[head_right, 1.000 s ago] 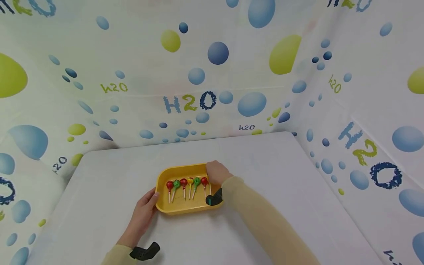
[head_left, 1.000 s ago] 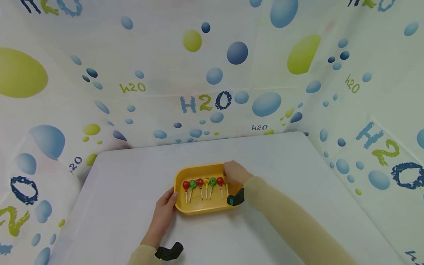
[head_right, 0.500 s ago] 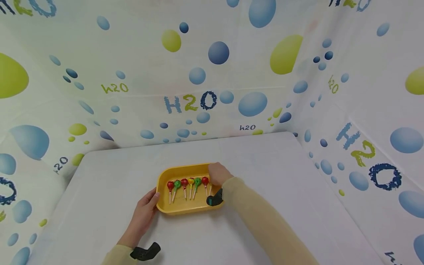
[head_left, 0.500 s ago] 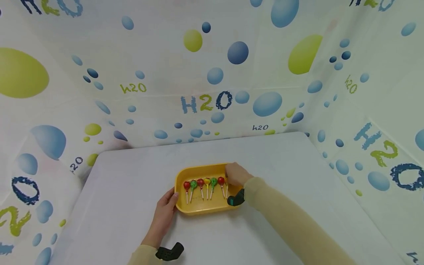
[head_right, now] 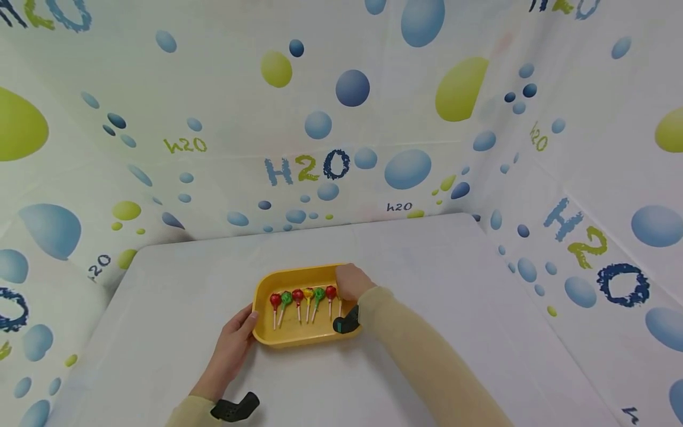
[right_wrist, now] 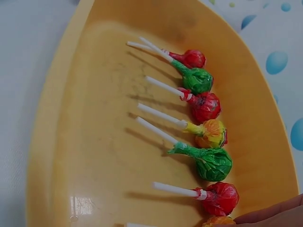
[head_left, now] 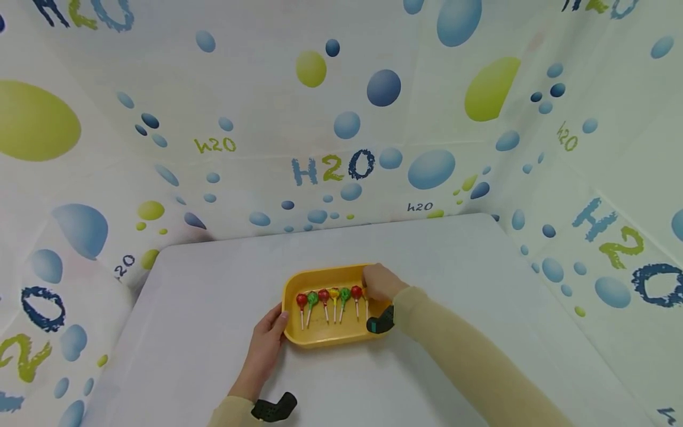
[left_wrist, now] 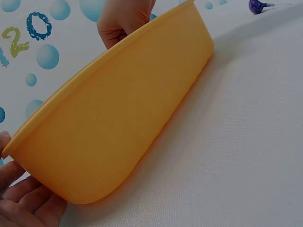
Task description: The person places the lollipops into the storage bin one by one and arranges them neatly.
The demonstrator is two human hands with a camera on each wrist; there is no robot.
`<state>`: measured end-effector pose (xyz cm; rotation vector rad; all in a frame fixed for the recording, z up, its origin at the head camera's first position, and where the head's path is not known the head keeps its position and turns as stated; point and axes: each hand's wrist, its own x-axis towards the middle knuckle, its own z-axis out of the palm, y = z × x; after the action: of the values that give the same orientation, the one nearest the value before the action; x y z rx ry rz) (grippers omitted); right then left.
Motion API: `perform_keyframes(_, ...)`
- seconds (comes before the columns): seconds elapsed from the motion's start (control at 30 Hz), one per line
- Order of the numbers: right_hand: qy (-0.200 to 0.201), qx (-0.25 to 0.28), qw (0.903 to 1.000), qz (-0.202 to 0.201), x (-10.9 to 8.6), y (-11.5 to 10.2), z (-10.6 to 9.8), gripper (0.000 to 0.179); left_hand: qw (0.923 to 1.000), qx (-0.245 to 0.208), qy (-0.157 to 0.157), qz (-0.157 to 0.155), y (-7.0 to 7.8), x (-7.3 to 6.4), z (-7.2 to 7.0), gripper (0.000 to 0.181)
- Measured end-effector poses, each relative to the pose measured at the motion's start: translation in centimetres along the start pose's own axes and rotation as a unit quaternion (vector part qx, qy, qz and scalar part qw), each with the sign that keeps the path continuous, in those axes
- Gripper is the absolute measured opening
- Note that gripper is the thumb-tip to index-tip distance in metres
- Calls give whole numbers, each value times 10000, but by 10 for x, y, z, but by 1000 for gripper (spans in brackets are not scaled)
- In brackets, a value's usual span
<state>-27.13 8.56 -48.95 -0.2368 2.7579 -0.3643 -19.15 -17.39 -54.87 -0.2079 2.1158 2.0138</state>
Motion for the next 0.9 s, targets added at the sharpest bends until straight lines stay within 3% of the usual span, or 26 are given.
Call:
perform_keyframes(0.53,80,-101,9999,24,-3,1,-4,17,10000,-28,-3,-45,2,2,0,51)
perform_keyframes(0.73,406,530,9975,-237,-18,12,-19,29,10000,1,-21,-31,3,2,1,52)
perform_keyframes(0.9,773,1327,9872,-422,-32,31,-35,32,10000,77,0,-32,4,1,0,52)
